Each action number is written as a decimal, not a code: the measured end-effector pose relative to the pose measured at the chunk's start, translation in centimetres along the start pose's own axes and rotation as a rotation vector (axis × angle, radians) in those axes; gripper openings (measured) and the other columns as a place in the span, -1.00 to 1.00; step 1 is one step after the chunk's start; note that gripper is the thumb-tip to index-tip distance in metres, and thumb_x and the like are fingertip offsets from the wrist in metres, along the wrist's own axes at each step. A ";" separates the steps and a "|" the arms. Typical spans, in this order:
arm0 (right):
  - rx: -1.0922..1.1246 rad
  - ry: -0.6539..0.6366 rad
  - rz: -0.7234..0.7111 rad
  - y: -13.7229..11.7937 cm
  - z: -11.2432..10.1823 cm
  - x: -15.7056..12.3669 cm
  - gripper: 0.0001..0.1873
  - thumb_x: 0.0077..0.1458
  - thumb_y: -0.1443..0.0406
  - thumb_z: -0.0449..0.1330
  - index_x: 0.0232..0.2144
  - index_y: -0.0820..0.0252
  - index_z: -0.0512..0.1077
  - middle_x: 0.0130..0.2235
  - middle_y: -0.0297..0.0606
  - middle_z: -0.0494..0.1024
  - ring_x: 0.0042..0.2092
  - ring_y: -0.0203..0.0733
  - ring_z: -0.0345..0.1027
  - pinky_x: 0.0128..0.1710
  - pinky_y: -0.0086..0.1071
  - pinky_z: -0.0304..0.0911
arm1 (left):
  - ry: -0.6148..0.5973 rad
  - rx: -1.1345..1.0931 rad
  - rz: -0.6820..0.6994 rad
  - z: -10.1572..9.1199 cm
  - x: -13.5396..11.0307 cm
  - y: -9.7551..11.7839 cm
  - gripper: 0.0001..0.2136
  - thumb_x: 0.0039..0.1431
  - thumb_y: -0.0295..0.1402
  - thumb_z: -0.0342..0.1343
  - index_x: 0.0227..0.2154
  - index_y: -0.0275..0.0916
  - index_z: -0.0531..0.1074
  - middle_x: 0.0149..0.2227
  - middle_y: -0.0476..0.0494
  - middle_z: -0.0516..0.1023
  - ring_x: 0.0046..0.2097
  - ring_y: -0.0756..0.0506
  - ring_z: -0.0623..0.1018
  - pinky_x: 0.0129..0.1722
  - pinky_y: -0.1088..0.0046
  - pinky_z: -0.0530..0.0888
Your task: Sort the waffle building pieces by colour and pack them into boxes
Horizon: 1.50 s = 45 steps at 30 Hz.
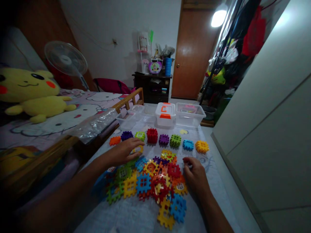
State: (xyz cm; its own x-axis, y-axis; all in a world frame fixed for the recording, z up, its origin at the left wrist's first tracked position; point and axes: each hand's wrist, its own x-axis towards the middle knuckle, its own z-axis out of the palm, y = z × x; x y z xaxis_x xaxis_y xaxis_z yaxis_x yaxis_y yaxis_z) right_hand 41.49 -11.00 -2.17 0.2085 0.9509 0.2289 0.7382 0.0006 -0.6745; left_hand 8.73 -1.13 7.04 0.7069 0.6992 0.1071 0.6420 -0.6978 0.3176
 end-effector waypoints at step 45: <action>-0.148 -0.217 -0.265 -3.1 1.7 0.0 -0.79 0.13 0.25 0.05 -0.26 0.14 0.46 0.11 -0.12 0.44 0.14 0.03 0.21 0.15 0.02 0.09 | 0.376 0.068 -0.541 7.1 -8.2 -11.5 -0.56 0.19 -0.03 -0.09 -0.11 -0.23 0.50 0.05 -0.24 0.46 0.10 -0.23 0.42 0.17 0.15 0.31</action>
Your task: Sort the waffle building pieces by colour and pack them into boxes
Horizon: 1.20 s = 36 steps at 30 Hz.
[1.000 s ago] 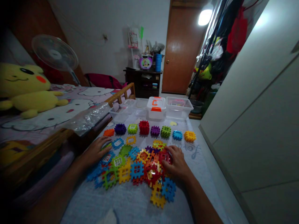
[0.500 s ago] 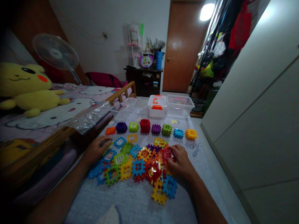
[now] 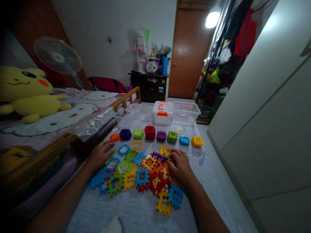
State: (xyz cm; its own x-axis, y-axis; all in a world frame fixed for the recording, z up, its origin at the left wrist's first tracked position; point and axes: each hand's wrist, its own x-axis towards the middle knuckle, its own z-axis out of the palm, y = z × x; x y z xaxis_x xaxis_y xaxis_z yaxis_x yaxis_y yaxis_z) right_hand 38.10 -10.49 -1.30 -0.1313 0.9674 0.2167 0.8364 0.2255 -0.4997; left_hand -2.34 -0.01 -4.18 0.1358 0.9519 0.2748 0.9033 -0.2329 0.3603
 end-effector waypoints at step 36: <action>0.064 0.016 0.028 1.6 -0.6 -0.7 -0.66 0.05 0.14 0.10 -0.17 0.15 0.49 -0.04 -0.08 0.52 0.01 0.04 0.38 0.06 -0.08 0.28 | -0.365 0.129 0.033 -2.1 10.6 0.4 -0.60 -0.25 -0.20 0.24 -0.26 -0.24 0.51 -0.13 -0.23 0.54 -0.02 -0.31 0.49 0.00 0.27 0.38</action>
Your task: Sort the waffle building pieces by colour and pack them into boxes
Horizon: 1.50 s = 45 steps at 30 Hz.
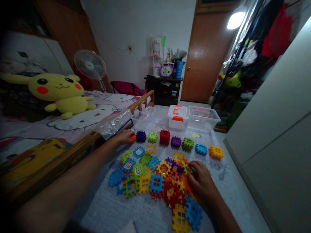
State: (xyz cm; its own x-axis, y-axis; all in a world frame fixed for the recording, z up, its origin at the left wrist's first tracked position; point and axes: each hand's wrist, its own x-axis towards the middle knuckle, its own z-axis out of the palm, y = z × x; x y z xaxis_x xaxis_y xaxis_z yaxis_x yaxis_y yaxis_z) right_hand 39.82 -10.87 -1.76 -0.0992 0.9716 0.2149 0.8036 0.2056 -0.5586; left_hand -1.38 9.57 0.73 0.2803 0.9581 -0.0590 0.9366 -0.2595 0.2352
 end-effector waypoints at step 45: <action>0.006 -0.042 0.006 -0.9 -0.6 -0.2 -0.80 0.01 0.27 0.09 -0.28 0.17 0.42 -0.18 -0.13 0.46 -0.10 -0.02 0.31 -0.03 -0.13 0.23 | -0.088 -0.108 0.108 -0.4 -0.4 -1.9 -0.44 -0.29 -0.25 0.16 -0.10 -0.28 0.47 -0.07 -0.25 0.52 -0.02 -0.30 0.51 0.04 0.28 0.39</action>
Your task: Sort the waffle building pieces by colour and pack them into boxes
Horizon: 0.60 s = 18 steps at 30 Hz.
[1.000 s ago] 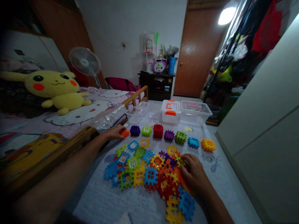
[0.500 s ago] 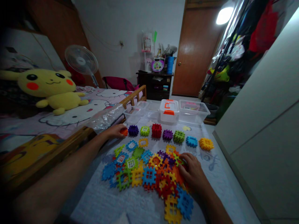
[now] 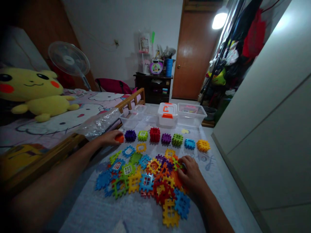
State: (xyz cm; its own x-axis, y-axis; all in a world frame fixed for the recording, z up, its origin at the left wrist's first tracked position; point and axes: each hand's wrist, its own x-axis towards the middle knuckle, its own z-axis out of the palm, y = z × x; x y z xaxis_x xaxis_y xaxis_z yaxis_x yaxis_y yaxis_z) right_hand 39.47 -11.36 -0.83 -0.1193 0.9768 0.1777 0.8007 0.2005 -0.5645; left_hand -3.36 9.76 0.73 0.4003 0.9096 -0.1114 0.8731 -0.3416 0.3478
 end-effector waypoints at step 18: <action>-0.027 0.234 0.240 0.9 0.1 -0.2 -0.77 0.02 0.22 0.05 -0.29 0.17 0.40 -0.30 -0.19 0.52 -0.27 -0.12 0.40 -0.23 -0.26 0.29 | 0.417 -0.219 0.119 1.8 -9.3 12.2 -0.59 0.11 -0.18 0.06 -0.01 -0.24 0.43 0.00 -0.24 0.52 0.05 -0.23 0.50 0.09 0.20 0.41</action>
State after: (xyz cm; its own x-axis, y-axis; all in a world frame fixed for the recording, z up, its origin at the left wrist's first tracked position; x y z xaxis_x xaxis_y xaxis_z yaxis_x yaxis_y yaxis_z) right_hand 40.17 -11.34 -1.45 0.2103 0.9516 0.2243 0.8053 -0.0385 -0.5917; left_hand 4.03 -3.27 4.34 0.3090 0.8999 0.3076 0.7311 -0.4316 0.5283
